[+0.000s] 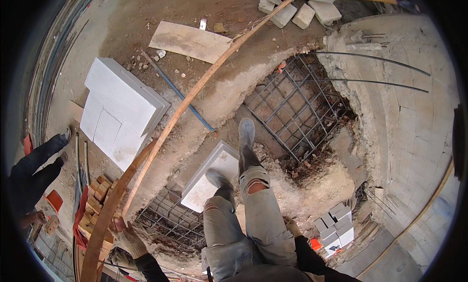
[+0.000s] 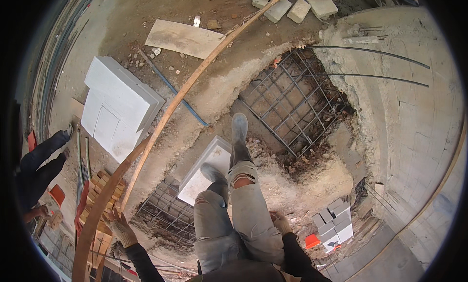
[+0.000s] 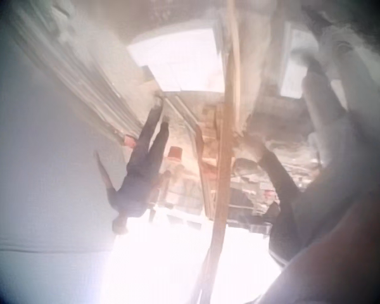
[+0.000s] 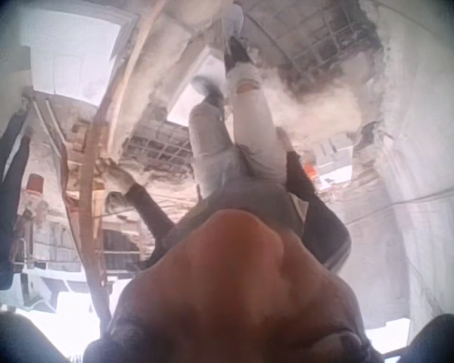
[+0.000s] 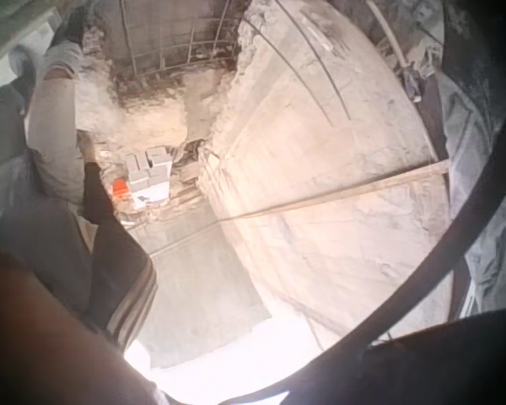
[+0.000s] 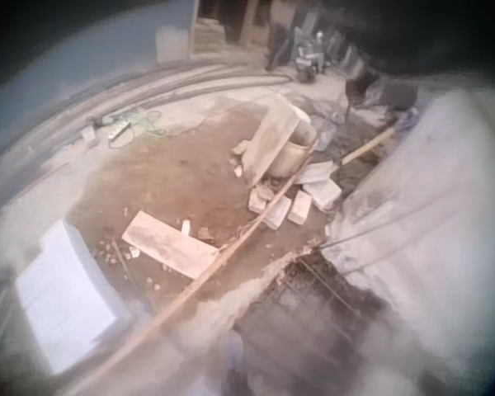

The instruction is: The person measures and saws a lightweight masonry block at a construction site before moving buckets of mortar.

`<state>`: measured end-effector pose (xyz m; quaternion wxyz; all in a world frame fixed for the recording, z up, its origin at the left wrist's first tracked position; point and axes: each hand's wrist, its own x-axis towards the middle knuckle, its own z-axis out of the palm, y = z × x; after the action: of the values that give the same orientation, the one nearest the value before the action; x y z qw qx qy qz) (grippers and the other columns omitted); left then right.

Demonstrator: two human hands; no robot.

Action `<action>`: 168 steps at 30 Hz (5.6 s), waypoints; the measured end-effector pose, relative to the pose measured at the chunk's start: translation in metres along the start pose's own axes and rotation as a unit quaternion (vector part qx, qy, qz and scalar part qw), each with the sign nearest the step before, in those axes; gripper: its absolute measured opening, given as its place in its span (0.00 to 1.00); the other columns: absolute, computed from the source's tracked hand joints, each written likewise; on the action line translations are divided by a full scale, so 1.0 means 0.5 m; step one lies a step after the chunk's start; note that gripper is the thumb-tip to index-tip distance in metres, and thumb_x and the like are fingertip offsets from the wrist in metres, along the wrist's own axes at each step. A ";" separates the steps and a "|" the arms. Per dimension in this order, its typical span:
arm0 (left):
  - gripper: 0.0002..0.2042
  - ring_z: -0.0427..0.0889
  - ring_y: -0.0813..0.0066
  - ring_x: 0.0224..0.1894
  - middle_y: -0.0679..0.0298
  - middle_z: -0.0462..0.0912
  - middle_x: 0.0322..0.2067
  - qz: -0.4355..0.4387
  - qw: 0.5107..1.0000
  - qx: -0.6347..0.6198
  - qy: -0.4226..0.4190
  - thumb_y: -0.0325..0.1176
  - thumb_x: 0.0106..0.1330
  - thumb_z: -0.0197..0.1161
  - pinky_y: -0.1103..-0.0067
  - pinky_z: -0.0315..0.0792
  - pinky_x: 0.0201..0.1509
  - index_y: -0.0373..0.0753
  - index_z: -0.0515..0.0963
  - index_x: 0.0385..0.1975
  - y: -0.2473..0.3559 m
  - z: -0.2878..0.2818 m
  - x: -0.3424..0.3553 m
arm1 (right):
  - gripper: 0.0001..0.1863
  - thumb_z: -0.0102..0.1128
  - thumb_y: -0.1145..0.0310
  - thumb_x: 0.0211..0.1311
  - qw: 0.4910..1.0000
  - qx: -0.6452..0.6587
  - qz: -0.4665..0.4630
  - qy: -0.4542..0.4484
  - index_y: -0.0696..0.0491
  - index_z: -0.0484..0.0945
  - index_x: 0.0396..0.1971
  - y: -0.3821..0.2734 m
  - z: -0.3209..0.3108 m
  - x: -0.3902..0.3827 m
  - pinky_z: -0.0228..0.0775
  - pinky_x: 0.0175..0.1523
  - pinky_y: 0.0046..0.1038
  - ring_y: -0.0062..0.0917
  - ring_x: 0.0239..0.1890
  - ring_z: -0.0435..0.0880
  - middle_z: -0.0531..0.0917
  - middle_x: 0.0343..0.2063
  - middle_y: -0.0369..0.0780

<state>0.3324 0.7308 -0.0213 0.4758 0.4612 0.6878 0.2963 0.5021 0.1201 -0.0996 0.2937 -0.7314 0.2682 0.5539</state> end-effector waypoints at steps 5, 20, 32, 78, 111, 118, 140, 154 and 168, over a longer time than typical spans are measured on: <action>0.31 0.63 0.64 0.70 0.54 0.61 0.69 0.065 0.994 0.064 0.052 0.51 0.75 0.55 0.63 0.60 0.74 0.39 0.62 0.72 -0.010 -0.013 0.012 | 0.12 0.63 0.70 0.66 0.998 0.040 -0.016 -0.050 0.55 0.78 0.47 -0.169 -0.099 0.140 0.72 0.49 0.26 0.24 0.43 0.80 0.84 0.43 0.39; 0.41 0.67 0.70 0.61 0.62 0.69 0.61 -0.172 0.927 0.005 0.332 0.63 0.61 0.67 0.67 0.63 0.61 0.40 0.66 0.66 0.123 0.254 0.015 | 0.10 0.50 0.75 0.73 0.984 -0.003 -0.145 -0.107 0.58 0.74 0.51 -1.130 -0.138 0.476 0.73 0.49 0.30 0.26 0.39 0.81 0.83 0.41 0.41; 0.39 0.77 0.70 0.47 0.61 0.78 0.52 -0.251 0.862 -0.085 0.433 0.64 0.61 0.65 0.71 0.67 0.37 0.41 0.69 0.65 -0.005 0.198 0.001 | 0.12 0.52 0.58 0.74 0.976 -0.018 -0.198 -0.090 0.47 0.78 0.48 -1.523 -0.129 0.492 0.73 0.33 0.30 0.27 0.35 0.84 0.84 0.39 0.36; 0.41 0.83 0.44 0.46 0.38 0.84 0.39 -0.591 0.630 -0.096 0.494 0.69 0.66 0.55 0.63 0.72 0.56 0.24 0.79 0.44 -0.340 0.883 0.682 | 0.50 0.63 0.36 0.61 0.431 -0.796 -0.242 -0.351 0.61 0.62 0.69 -2.265 1.765 0.780 0.70 0.61 0.33 0.34 0.60 0.77 0.75 0.62 0.48; 0.43 0.81 0.47 0.57 0.44 0.83 0.52 -0.753 0.624 -0.144 0.153 0.74 0.65 0.44 0.57 0.72 0.62 0.36 0.78 0.57 -0.098 1.299 0.482 | 0.34 0.66 0.53 0.64 0.437 -0.881 -0.061 -0.172 0.60 0.71 0.63 -2.365 1.604 0.493 0.74 0.58 0.30 0.29 0.52 0.83 0.82 0.53 0.42; 0.42 0.80 0.50 0.60 0.47 0.82 0.55 -0.753 0.634 -0.160 0.070 0.73 0.66 0.45 0.58 0.72 0.63 0.37 0.78 0.59 -0.234 1.284 0.505 | 0.34 0.64 0.50 0.65 0.443 -0.883 -0.045 -0.151 0.59 0.72 0.62 -2.352 1.579 0.635 0.76 0.57 0.33 0.30 0.52 0.84 0.82 0.54 0.43; 0.27 0.85 0.48 0.43 0.45 0.86 0.35 -0.631 0.641 -0.337 0.279 0.56 0.63 0.63 0.62 0.75 0.52 0.33 0.83 0.41 -0.284 1.365 0.433 | 0.34 0.71 0.56 0.59 0.450 -0.888 -0.071 -0.065 0.61 0.73 0.59 -2.391 1.589 0.778 0.78 0.51 0.37 0.36 0.45 0.84 0.83 0.47 0.47; 0.23 0.84 0.44 0.45 0.41 0.85 0.37 -0.648 0.610 -0.224 0.397 0.51 0.63 0.62 0.62 0.74 0.50 0.34 0.83 0.40 -0.221 1.463 0.479 | 0.25 0.61 0.57 0.65 0.097 -0.965 -0.239 -0.053 0.66 0.74 0.49 -2.512 1.546 0.922 0.71 0.55 0.39 0.51 0.49 0.82 0.82 0.47 0.59; 0.26 0.83 0.51 0.46 0.46 0.84 0.43 -0.678 0.616 -0.125 0.381 0.52 0.67 0.62 0.64 0.74 0.52 0.31 0.80 0.50 -0.137 1.428 0.510 | 0.29 0.59 0.60 0.60 0.002 -0.954 -0.291 0.068 0.63 0.68 0.56 -2.405 1.454 0.830 0.69 0.63 0.42 0.55 0.60 0.77 0.77 0.55 0.64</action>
<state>0.9397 0.9147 -0.4419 0.2897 -0.3548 0.8806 0.1217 0.9910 1.4429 -0.4971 -0.5543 -0.3974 -0.7211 0.1222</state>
